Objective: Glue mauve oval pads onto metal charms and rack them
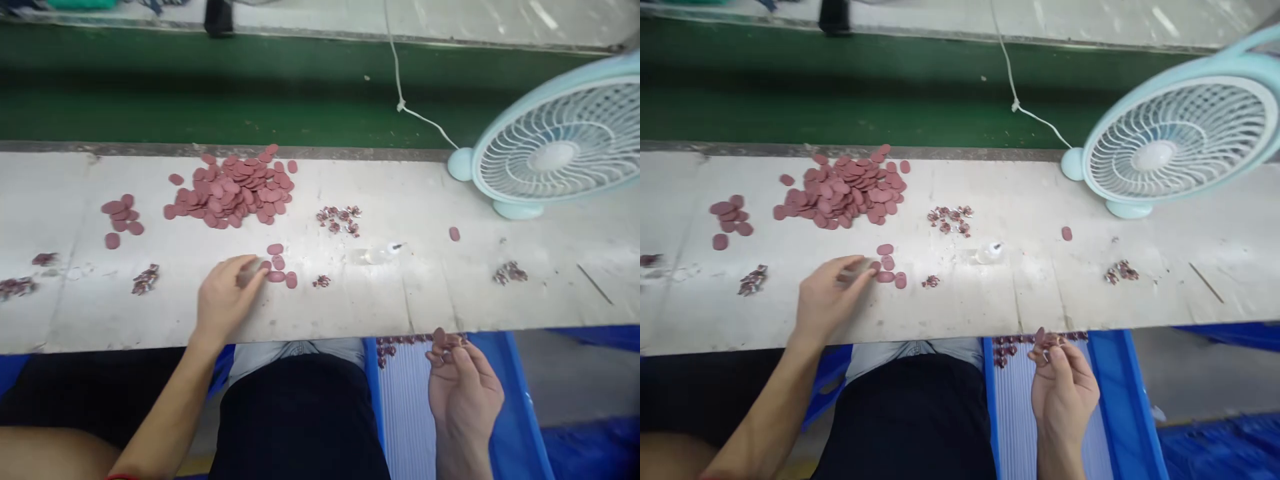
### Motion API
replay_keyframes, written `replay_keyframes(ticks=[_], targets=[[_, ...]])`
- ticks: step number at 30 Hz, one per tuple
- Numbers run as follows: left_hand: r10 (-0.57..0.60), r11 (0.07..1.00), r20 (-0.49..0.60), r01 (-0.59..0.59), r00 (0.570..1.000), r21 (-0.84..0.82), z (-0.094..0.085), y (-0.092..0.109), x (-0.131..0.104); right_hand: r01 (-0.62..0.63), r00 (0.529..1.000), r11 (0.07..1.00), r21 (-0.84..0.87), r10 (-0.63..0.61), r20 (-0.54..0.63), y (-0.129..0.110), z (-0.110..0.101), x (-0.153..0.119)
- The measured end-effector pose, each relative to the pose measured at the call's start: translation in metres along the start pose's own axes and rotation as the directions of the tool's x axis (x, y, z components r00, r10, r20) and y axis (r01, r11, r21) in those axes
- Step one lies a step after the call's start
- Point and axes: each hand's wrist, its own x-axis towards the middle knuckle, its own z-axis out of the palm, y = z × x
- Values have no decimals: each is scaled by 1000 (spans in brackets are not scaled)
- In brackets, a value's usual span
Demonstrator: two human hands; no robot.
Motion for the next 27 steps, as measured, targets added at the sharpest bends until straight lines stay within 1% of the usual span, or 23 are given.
replay_keyframes(ticks=[2,4,5,7,9,12,14,16,22,27], targets=[[-43,998,55,41,998,38,2,-1,7,29,994,998,-55,-34,-104,16,-30,10],[-73,996,79,69,994,48,3,0,11,13,986,988,-153,-38,-163,40,-58,15],[-87,995,83,82,993,57,3,0,12,-13,985,977,-212,-24,-172,54,-71,16],[-107,992,86,100,990,82,0,0,13,-80,988,937,-339,29,-154,84,-91,17],[-115,988,82,106,990,113,-3,0,14,-133,990,873,-470,92,-109,112,-105,19],[-122,981,69,109,990,160,-5,3,13,-142,988,750,-646,149,-44,142,-114,23],[-130,977,64,117,989,179,-5,5,12,-110,988,677,-727,155,-5,155,-116,25],[-149,978,70,137,986,159,-4,5,12,-67,989,625,-778,147,32,164,-117,27],[-257,966,130,254,958,43,-6,-1,21,42,989,533,-845,95,109,180,-120,29],[-285,956,141,291,948,-26,-8,0,23,110,986,487,-866,58,157,186,-123,29]])
